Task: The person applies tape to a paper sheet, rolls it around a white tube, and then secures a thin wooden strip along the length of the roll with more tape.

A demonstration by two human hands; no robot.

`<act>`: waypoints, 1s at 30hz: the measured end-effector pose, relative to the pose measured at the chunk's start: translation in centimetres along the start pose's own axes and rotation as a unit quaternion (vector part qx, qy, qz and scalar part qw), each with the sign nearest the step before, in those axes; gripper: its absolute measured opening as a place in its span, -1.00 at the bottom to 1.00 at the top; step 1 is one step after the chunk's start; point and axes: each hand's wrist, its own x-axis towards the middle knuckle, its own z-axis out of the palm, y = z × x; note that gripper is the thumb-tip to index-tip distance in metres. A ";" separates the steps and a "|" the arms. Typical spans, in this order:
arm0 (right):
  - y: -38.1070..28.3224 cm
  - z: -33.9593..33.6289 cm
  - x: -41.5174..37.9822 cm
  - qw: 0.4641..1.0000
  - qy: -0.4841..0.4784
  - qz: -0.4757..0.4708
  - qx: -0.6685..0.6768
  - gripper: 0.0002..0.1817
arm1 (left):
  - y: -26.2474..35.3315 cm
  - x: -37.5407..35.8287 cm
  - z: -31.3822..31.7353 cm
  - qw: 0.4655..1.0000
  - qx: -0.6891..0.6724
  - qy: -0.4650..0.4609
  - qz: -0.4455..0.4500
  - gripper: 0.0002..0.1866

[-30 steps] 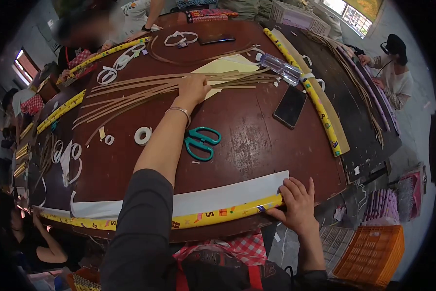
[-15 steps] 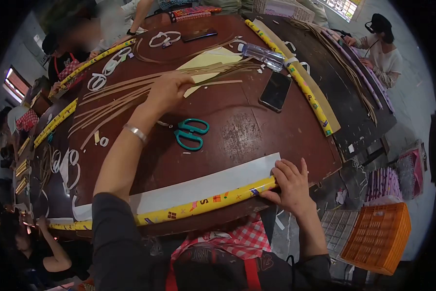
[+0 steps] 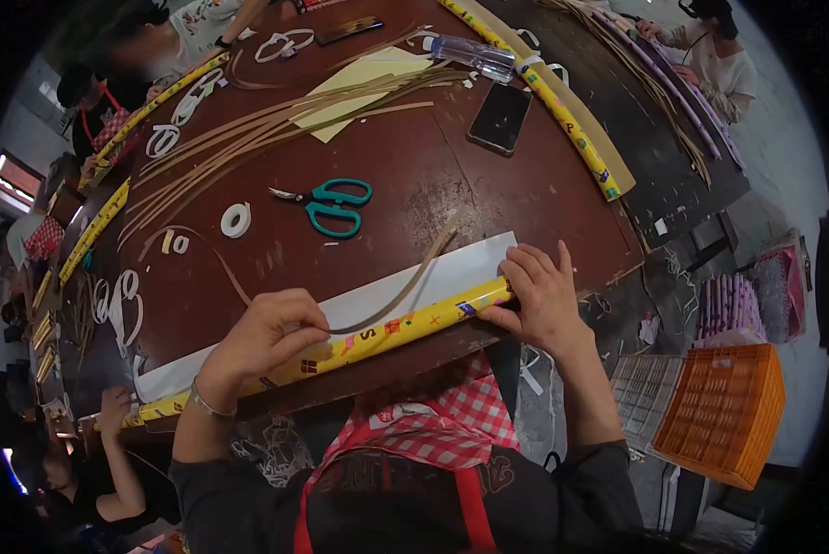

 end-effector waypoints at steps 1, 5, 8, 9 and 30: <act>0.0 0.1 -0.1 1.000 0.001 0.002 0.000 -0.26 | -0.3 -0.4 0.6 1.000 -0.003 -0.006 -0.007 -0.94; 0.0 0.1 0.0 1.000 0.001 0.008 -0.001 -0.23 | -1.0 -1.1 2.3 1.000 -0.014 -0.008 0.015 -0.91; -0.2 0.0 0.0 1.000 0.000 0.024 0.000 -0.20 | -1.0 -1.0 2.7 1.000 0.017 -0.004 -0.002 -0.89; -0.2 0.1 0.0 1.000 -0.002 0.023 0.000 -0.20 | -1.1 -0.9 2.7 0.999 0.051 -0.001 0.009 -0.87; 1.4 0.9 -0.9 0.997 0.044 0.001 0.060 -0.20 | -0.4 6.2 6.8 0.997 0.028 0.076 0.013 -0.89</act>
